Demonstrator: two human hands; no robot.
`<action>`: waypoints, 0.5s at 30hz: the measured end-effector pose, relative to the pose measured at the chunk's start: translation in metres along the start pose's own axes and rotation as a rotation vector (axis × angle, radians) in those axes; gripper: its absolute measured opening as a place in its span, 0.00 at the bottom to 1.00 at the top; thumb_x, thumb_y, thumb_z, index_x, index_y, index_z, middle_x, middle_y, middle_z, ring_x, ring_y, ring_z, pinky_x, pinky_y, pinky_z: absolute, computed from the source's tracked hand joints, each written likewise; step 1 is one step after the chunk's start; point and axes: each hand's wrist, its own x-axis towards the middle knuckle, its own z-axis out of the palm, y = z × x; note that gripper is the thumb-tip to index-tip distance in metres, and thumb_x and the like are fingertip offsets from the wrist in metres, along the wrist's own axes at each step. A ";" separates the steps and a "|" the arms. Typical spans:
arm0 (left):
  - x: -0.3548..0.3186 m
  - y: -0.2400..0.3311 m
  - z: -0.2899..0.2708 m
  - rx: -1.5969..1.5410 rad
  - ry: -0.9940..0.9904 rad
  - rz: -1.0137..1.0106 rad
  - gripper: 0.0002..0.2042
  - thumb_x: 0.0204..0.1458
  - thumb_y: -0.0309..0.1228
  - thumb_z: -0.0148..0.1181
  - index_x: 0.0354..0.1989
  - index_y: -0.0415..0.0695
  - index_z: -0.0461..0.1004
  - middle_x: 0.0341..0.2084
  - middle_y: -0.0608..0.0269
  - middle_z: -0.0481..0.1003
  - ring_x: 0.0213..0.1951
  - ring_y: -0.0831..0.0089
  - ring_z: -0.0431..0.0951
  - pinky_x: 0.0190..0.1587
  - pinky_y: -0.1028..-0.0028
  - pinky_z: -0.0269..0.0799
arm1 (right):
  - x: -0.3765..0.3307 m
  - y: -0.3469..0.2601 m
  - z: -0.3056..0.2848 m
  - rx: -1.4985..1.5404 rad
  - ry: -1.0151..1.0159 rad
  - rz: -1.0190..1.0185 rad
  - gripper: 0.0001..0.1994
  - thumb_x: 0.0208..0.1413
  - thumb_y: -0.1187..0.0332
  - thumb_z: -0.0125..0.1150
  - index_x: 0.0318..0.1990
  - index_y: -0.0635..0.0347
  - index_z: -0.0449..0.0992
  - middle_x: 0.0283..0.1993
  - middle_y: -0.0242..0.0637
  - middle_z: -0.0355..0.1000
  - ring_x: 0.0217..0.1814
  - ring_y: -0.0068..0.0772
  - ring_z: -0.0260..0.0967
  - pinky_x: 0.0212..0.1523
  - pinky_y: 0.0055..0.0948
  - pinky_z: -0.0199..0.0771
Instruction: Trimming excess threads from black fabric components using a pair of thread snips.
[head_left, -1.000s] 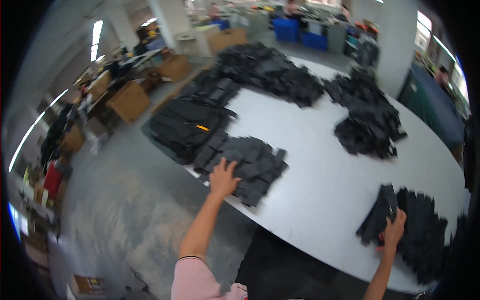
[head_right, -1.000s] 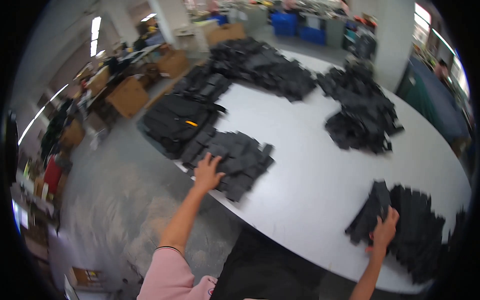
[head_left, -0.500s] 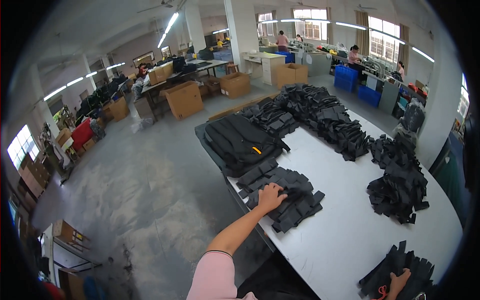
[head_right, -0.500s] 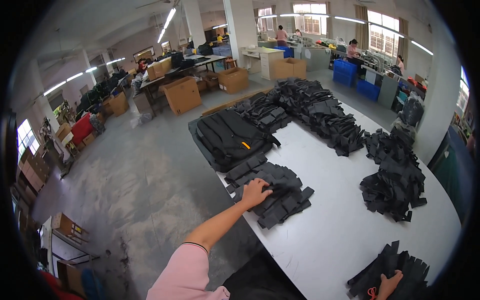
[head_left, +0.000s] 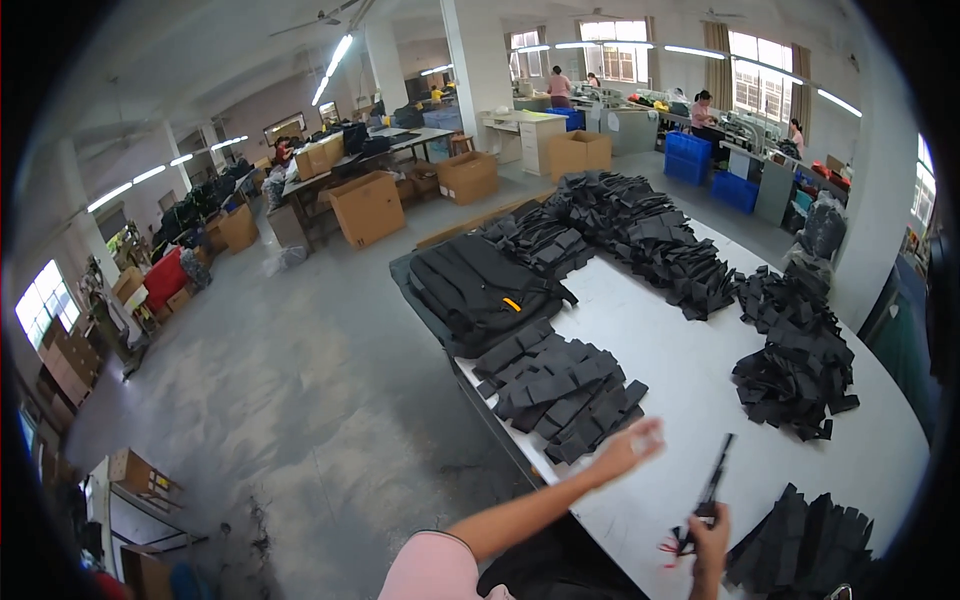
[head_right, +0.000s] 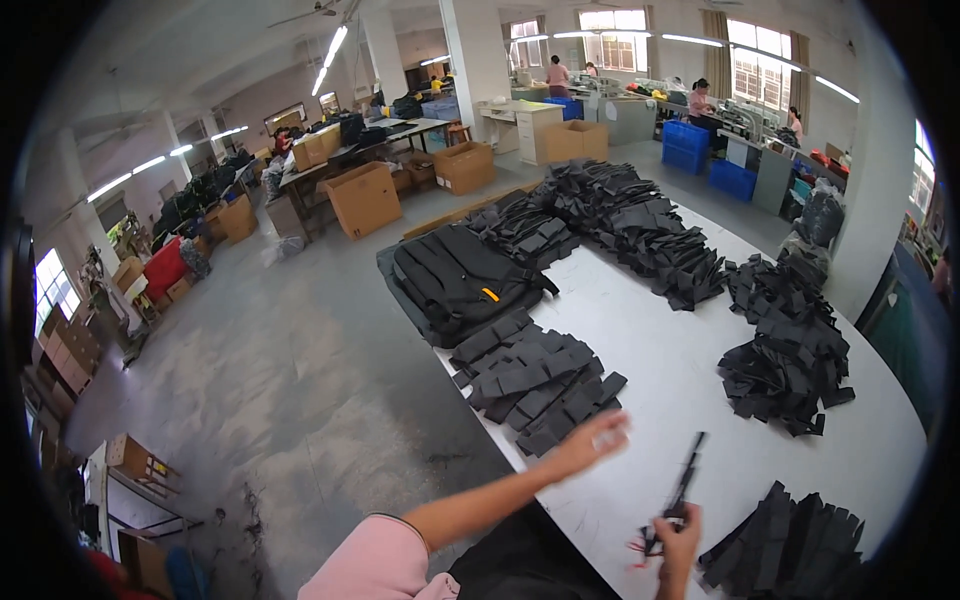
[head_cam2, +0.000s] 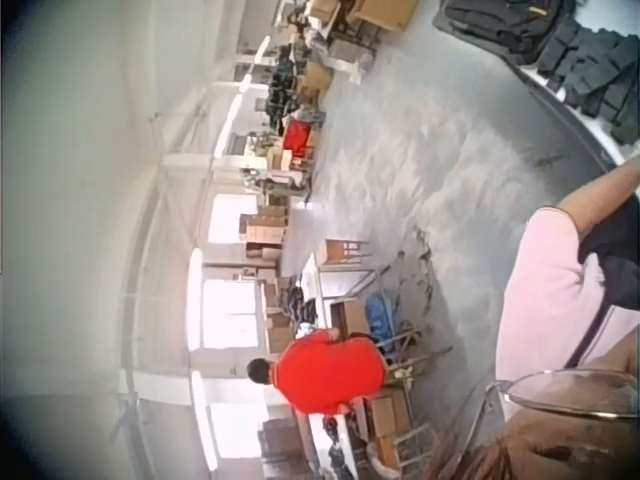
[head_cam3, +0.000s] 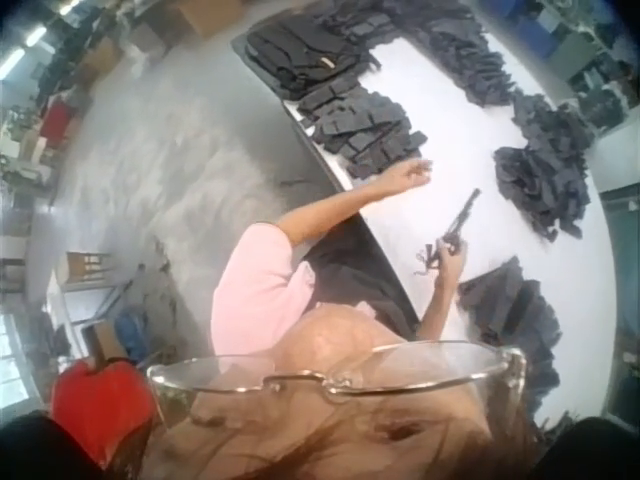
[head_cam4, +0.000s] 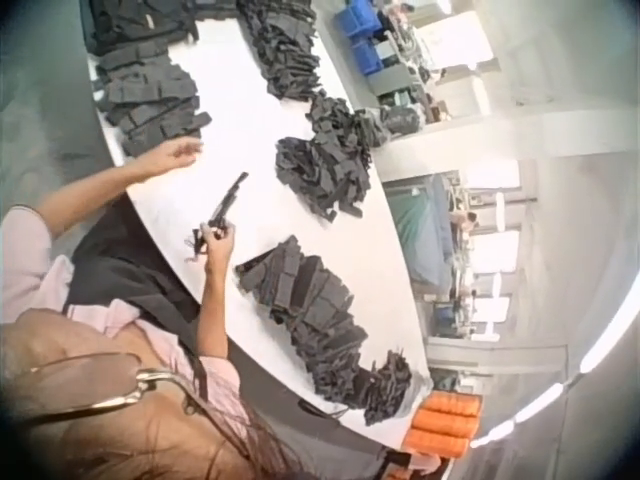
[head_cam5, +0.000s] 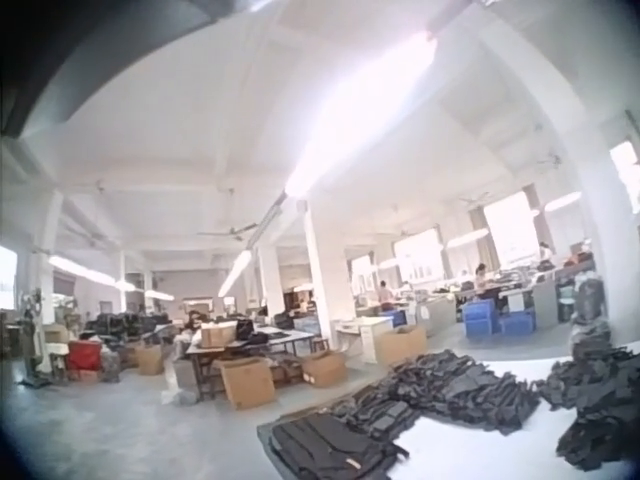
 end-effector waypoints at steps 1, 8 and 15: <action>-0.013 0.020 0.020 -0.350 -0.270 -0.252 0.27 0.56 0.37 0.55 0.63 0.43 0.57 0.51 0.65 0.68 0.51 0.74 0.68 0.53 0.72 0.64 | -0.004 0.006 0.022 0.047 -0.041 -0.022 0.22 0.35 0.75 0.68 0.41 0.59 0.65 0.35 0.28 0.64 0.28 0.18 0.59 0.28 0.20 0.63; -0.059 0.032 0.051 -0.802 -0.255 -0.596 0.21 0.52 0.33 0.60 0.52 0.39 0.66 0.39 0.63 0.75 0.40 0.76 0.75 0.44 0.74 0.72 | -0.029 -0.002 0.072 0.361 -0.039 0.054 0.17 0.45 0.78 0.64 0.42 0.62 0.64 0.41 0.35 0.67 0.45 0.26 0.67 0.48 0.25 0.68; -0.053 0.053 0.037 -0.922 -0.242 -0.606 0.37 0.54 0.36 0.58 0.66 0.41 0.43 0.58 0.55 0.63 0.54 0.68 0.68 0.57 0.65 0.64 | -0.015 -0.019 0.084 0.426 -0.052 0.093 0.10 0.51 0.74 0.60 0.41 0.60 0.69 0.27 0.25 0.66 0.18 0.10 0.57 0.16 0.13 0.53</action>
